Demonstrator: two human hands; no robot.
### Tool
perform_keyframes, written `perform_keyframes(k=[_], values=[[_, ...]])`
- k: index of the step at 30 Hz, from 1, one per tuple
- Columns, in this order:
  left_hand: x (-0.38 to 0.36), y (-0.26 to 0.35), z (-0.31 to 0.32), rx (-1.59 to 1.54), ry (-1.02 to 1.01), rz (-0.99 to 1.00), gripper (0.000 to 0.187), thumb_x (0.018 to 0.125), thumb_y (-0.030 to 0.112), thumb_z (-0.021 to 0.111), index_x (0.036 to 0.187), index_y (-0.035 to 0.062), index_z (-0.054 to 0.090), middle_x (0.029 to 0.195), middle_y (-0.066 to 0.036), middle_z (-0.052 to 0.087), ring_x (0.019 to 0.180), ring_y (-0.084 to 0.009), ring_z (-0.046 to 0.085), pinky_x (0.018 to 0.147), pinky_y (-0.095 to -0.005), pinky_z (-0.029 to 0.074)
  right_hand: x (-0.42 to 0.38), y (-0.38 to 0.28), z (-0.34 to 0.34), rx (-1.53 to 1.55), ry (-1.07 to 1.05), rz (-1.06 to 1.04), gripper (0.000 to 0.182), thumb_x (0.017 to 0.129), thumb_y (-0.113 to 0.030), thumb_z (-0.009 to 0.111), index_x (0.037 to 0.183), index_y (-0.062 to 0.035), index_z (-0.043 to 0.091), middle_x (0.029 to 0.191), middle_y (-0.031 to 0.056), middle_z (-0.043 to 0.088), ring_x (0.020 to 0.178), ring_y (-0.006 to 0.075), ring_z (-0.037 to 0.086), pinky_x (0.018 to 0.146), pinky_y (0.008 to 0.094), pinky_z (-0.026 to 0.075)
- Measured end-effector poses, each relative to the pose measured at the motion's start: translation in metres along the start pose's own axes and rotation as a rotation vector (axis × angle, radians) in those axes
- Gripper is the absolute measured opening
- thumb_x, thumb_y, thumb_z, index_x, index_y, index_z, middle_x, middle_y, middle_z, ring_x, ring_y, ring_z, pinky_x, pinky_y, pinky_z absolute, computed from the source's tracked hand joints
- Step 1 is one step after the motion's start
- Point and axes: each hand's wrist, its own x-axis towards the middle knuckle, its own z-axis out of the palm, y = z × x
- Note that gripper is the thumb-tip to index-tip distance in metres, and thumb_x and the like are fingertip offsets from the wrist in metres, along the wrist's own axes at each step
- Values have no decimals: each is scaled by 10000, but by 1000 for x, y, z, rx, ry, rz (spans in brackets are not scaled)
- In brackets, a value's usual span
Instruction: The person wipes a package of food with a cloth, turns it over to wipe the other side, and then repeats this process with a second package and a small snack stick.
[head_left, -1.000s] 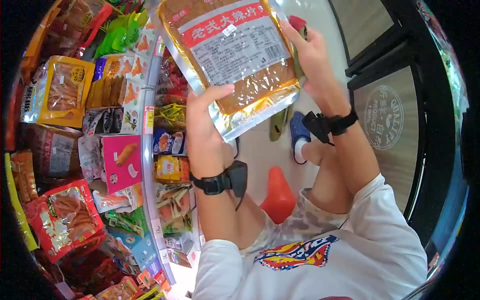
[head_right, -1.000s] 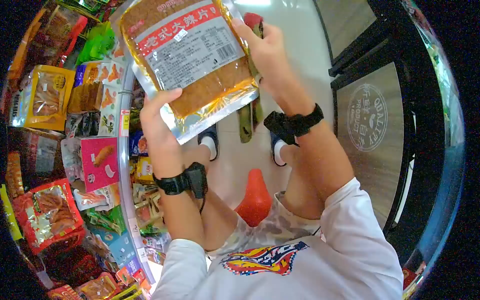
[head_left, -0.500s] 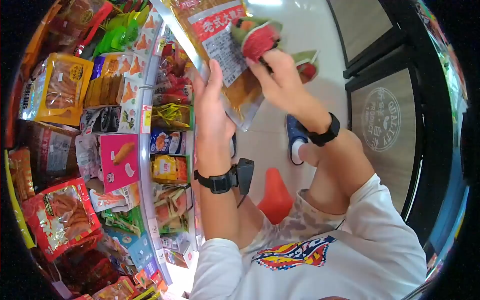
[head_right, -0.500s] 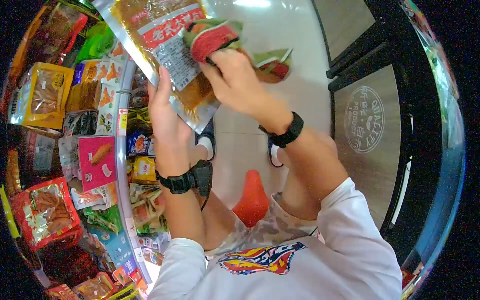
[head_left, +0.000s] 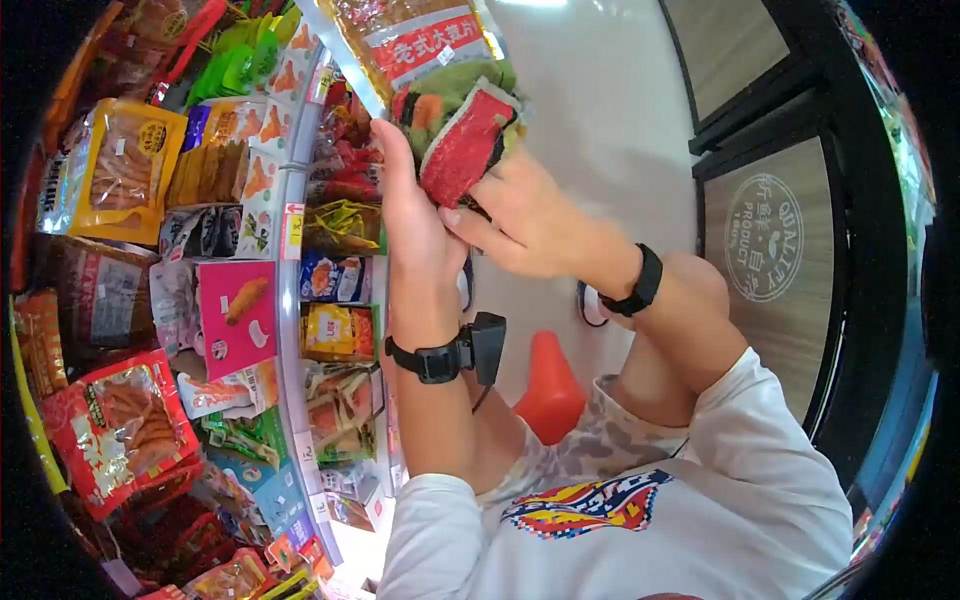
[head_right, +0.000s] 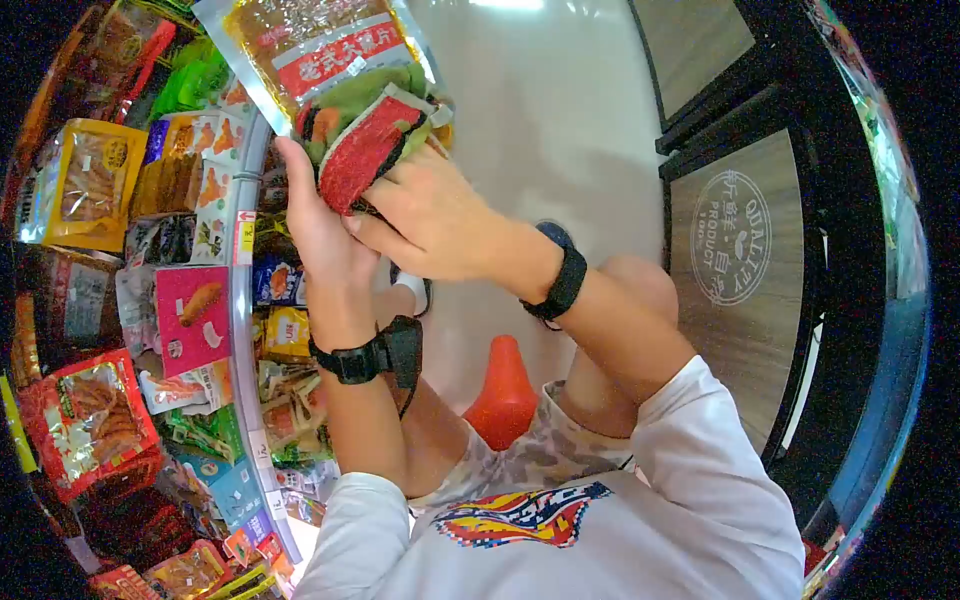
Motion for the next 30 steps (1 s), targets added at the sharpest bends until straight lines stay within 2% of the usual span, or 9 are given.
perform_keyframes(k=[5,10,13,15,17,19,23,25,30], values=[[-6,-6,4,-17,-127,-112,570,1104,506,400,1456,71,510,1402,-83,610,1257,-232,592,1105,-403,444,5,4,-16,-180,5,96,384,972,-336,602,1158,-5,662,1083,236,674,1031,450,601,903,528,439],[-7,-5,7,-40,-84,-69,548,1101,503,415,1400,65,553,1341,-83,644,1219,-214,616,1062,-385,475,4,2,-16,-14,-87,182,368,982,-334,600,1134,-9,682,1100,224,685,1035,441,607,912,523,436],[-4,-1,1,-63,-78,-4,547,1095,506,429,1380,58,561,1310,-85,658,1170,-204,643,1013,-362,508,1,4,-13,125,-14,72,336,968,-323,611,1100,-27,701,1105,209,690,1051,423,616,945,514,439],[-7,2,5,-112,-48,48,543,1091,504,446,1356,46,568,1296,-92,661,1132,-202,661,978,-351,530,2,8,-15,89,-124,-102,300,942,-294,636,1095,-47,714,1108,203,692,1060,410,624,967,502,447],[-10,7,10,-26,137,95,569,1092,520,428,1376,41,546,1283,-82,655,1116,-199,660,956,-352,535,2,-1,-10,43,-60,-119,280,928,-280,646,1075,-54,720,1084,194,697,1051,398,630,959,505,449],[-9,6,6,3,56,132,540,1092,491,450,1373,39,544,1296,-90,646,1146,-218,647,986,-376,521,2,-5,-6,-5,8,-127,259,913,-267,656,1055,-61,726,1061,185,702,1043,387,635,951,507,452],[3,-2,3,-273,-77,65,506,1088,417,502,1424,38,497,1354,-107,604,1218,-243,609,1049,-419,487,6,5,-11,-146,55,95,232,935,-269,652,928,-43,706,889,187,684,887,406,645,817,508,481],[6,-6,1,-95,74,106,462,1085,367,525,1417,47,509,1317,-110,640,1113,-271,665,974,-443,538,9,15,-16,-109,137,173,263,951,-277,642,875,-29,685,832,195,669,827,419,640,763,513,481],[0,-4,0,14,21,73,483,1076,303,572,1465,49,441,1365,-101,597,1207,-248,622,1020,-450,525,8,40,-30,27,220,467,366,1037,-278,554,853,38,568,788,246,588,775,450,568,712,512,427]])
